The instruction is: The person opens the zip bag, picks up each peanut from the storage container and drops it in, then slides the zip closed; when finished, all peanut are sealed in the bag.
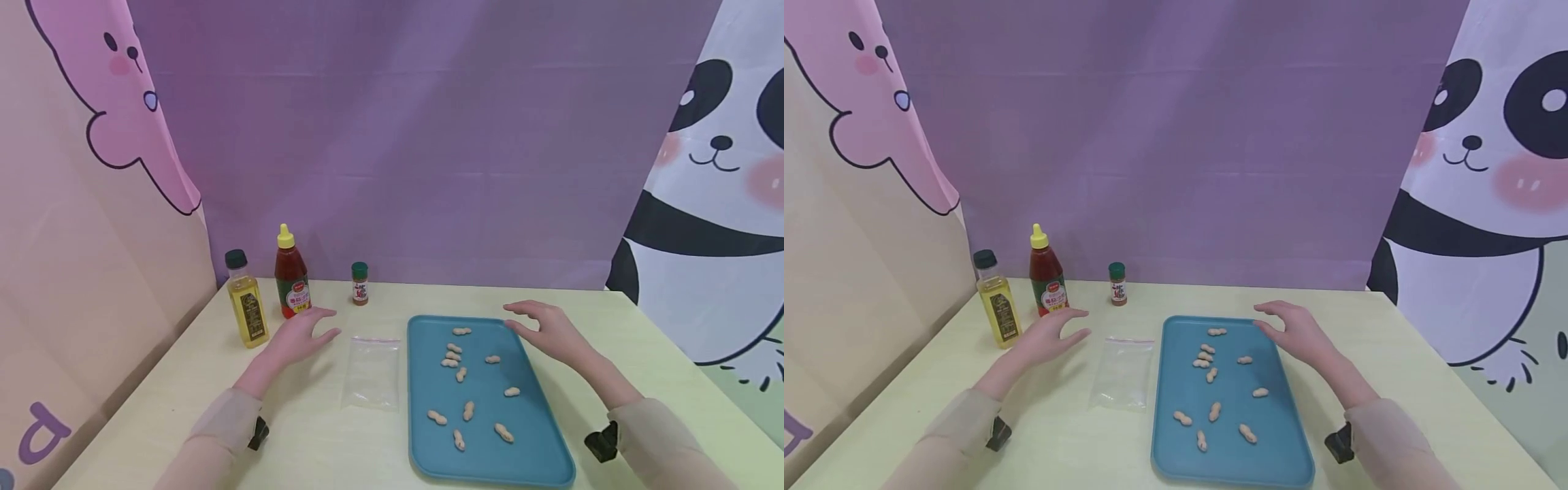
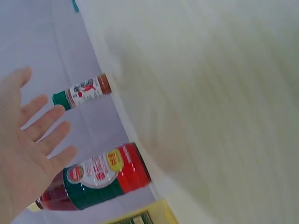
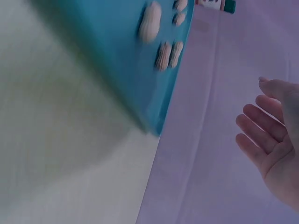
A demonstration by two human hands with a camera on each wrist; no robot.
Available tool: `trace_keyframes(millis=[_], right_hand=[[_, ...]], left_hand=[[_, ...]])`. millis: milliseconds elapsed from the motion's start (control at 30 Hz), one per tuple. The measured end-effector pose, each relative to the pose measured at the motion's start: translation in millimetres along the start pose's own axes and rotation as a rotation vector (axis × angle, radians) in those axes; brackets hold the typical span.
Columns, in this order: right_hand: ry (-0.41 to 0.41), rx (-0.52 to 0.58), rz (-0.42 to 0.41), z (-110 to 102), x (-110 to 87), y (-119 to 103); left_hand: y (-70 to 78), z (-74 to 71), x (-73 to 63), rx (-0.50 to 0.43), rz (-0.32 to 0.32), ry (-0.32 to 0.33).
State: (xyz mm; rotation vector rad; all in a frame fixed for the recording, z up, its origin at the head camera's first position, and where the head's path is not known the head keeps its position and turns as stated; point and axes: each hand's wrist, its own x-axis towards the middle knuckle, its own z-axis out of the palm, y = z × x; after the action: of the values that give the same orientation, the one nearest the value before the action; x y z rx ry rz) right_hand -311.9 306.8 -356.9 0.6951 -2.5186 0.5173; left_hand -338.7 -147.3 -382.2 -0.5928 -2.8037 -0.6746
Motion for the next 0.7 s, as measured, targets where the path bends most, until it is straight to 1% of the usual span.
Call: trace_keyframes(millis=[67, 200, 267, 400, 467, 533, 633, 700], right_hand=[[-0.017, 0.044, 0.006, 7.9, 6.4, -7.3], [-0.052, 0.129, 0.010, 25.3, 18.4, -21.7], [-0.071, 0.170, 0.002, 33.7, 24.3, -29.3], [-0.094, 0.215, -0.033, 49.5, 35.7, -44.0], [-0.112, 0.232, -0.041, 56.2, 41.2, -51.0], [-0.135, 0.246, -0.040, 62.0, 46.4, -57.8], [-0.170, 0.275, -0.020, 69.2, 54.2, -67.9], [-0.187, 0.287, -0.009, 73.5, 59.1, -73.9]], left_hand=[[1.8, 4.1, 4.5, -0.031, -0.016, -0.007], [5.0, 10.9, 11.8, -0.083, -0.024, -0.018], [5.9, 13.9, 14.8, -0.092, -0.023, -0.017], [6.5, 18.8, 19.2, -0.106, -0.034, -0.029], [6.6, 20.9, 20.5, -0.115, -0.032, -0.051], [6.1, 22.6, 21.5, -0.125, -0.032, -0.089], [5.8, 24.1, 22.7, -0.140, -0.028, -0.140], [5.5, 24.8, 23.7, -0.137, -0.025, -0.160]])
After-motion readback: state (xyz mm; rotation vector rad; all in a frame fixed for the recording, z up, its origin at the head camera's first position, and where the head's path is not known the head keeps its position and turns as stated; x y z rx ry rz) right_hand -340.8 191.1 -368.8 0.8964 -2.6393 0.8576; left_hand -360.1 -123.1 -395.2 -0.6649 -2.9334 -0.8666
